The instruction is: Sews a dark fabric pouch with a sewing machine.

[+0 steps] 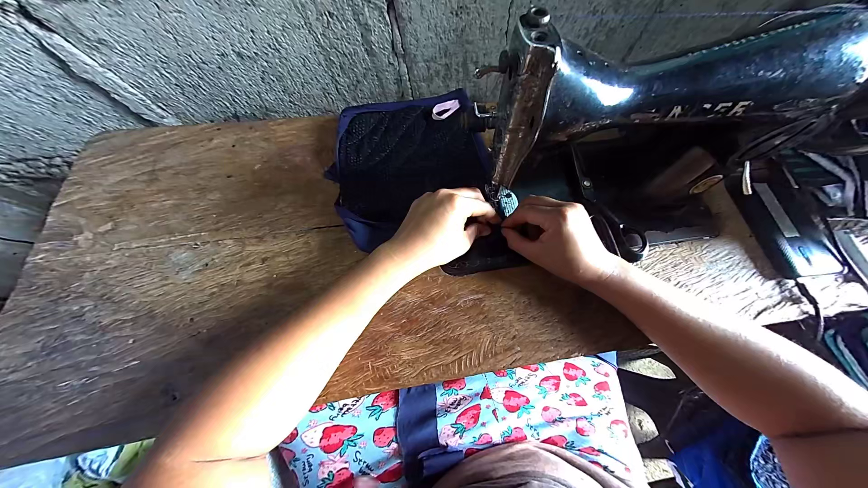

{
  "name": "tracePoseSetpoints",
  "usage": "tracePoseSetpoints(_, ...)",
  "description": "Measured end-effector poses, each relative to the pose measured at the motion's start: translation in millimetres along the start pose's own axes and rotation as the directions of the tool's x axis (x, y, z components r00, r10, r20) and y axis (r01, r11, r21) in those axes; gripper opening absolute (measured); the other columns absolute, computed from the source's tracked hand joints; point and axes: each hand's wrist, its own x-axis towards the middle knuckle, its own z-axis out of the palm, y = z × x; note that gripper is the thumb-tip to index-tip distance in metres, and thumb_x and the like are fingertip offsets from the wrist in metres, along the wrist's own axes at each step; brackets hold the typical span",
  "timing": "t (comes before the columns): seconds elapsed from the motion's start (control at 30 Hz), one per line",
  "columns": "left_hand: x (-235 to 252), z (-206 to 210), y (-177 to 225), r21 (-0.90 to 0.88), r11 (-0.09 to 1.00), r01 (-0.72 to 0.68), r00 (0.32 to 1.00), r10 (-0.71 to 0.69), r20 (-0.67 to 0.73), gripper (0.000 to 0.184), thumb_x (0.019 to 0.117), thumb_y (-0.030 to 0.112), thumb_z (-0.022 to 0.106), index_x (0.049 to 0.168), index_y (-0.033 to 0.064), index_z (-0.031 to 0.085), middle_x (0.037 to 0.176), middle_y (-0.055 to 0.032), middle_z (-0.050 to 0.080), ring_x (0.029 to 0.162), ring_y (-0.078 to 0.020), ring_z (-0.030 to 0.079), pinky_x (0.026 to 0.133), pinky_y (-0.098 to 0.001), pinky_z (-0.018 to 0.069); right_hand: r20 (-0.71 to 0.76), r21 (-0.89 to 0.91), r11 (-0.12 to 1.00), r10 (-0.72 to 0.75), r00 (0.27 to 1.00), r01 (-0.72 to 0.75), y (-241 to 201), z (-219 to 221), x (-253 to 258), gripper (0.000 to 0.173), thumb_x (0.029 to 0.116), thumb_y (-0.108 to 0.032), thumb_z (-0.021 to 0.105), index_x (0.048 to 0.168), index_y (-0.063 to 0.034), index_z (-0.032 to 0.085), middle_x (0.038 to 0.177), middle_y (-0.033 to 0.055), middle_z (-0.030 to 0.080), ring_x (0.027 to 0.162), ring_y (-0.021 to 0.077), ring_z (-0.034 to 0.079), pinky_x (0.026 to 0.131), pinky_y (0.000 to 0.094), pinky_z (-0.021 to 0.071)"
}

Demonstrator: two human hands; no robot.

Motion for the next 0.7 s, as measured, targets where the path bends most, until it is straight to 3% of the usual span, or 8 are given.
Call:
tracePoseSetpoints(0.1, -1.2, 1.3, 0.8, -0.024, 1.0, 0.001, 0.999, -0.002, -0.035, 0.01, 0.0885, 0.006, 0.075, 0.099, 0.0087, 0.075, 0.097, -0.0059, 0.073, 0.083, -0.0217, 0.07, 0.072, -0.0475, 0.0557, -0.017, 0.076, 0.995, 0.061, 0.998, -0.06, -0.3, -0.1, 0.6, 0.01, 0.0901, -0.014, 0.068, 0.09, -0.0077, 0.077, 0.092, 0.0054, 0.073, 0.075, 0.0122, 0.067, 0.065, 0.0321, 0.0548)
tracePoseSetpoints(0.2, -3.3, 4.6, -3.6, -0.04, 0.999, -0.02, 0.997, 0.017, -0.076, 0.006, 0.0881, 0.007, 0.075, 0.093, 0.0086, 0.078, 0.099, -0.0062, 0.073, 0.084, -0.0179, 0.07, 0.074, -0.041, 0.0568, -0.004, 0.171, 0.976, 0.133, 0.991, -0.131, 0.6, -2.9, 1.8, 0.009, 0.0915, -0.014, 0.069, 0.091, -0.0077, 0.076, 0.089, 0.0024, 0.07, 0.07, 0.004, 0.061, 0.062, 0.0208, 0.0501)
tracePoseSetpoints(0.3, -5.0, 6.5, -5.3, -0.059, 0.998, 0.005, 0.995, -0.011, -0.096, 0.008, 0.0885, 0.01, 0.076, 0.096, 0.0081, 0.079, 0.098, -0.0073, 0.071, 0.073, -0.0135, 0.063, 0.068, -0.0318, 0.0537, 0.03, 0.225, 0.963, 0.147, 0.989, -0.15, 2.3, -4.3, 1.9, 0.009, 0.0929, -0.013, 0.069, 0.092, -0.0061, 0.075, 0.087, 0.0018, 0.067, 0.068, 0.0009, 0.058, 0.061, 0.0159, 0.0484)
tracePoseSetpoints(0.4, -5.8, 4.4, -4.9, -0.086, 0.995, 0.04, 0.996, -0.047, -0.077, 0.007, 0.0903, 0.012, 0.074, 0.094, 0.0084, 0.078, 0.097, -0.0057, 0.071, 0.072, -0.0114, 0.063, 0.067, -0.0297, 0.0535, 0.054, 0.199, 0.966, 0.156, 0.986, -0.163, 1.1, -4.8, 2.3, 0.01, 0.0946, -0.013, 0.067, 0.094, -0.0054, 0.074, 0.086, 0.0025, 0.067, 0.067, 0.003, 0.057, 0.062, 0.0184, 0.0488)
tracePoseSetpoints(0.53, -8.6, 6.6, -0.9, -0.056, 0.998, 0.03, 0.994, -0.036, -0.105, 0.018, 0.0903, 0.03, 0.076, 0.089, 0.0126, 0.079, 0.09, -0.0007, 0.072, 0.073, -0.0113, 0.065, 0.065, -0.0346, 0.0533, 0.049, 0.167, 0.972, 0.161, 0.986, -0.167, 0.1, -4.7, 2.0, 0.01, 0.0942, -0.013, 0.067, 0.093, -0.0059, 0.074, 0.084, 0.0021, 0.067, 0.065, 0.0028, 0.057, 0.061, 0.0185, 0.0487)
tracePoseSetpoints(0.7, -9.1, 4.9, 4.7, -0.08, 0.992, 0.095, 0.994, -0.098, -0.037, 0.012, 0.0931, 0.019, 0.072, 0.092, 0.0091, 0.078, 0.087, -0.0032, 0.072, 0.077, -0.0146, 0.067, 0.071, -0.0383, 0.0549, 0.06, 0.159, 0.973, 0.157, 0.986, -0.165, -0.3, -5.2, 1.5, 0.01, 0.0939, -0.013, 0.067, 0.092, -0.0057, 0.074, 0.086, 0.0036, 0.068, 0.067, 0.0051, 0.06, 0.062, 0.0209, 0.0507)
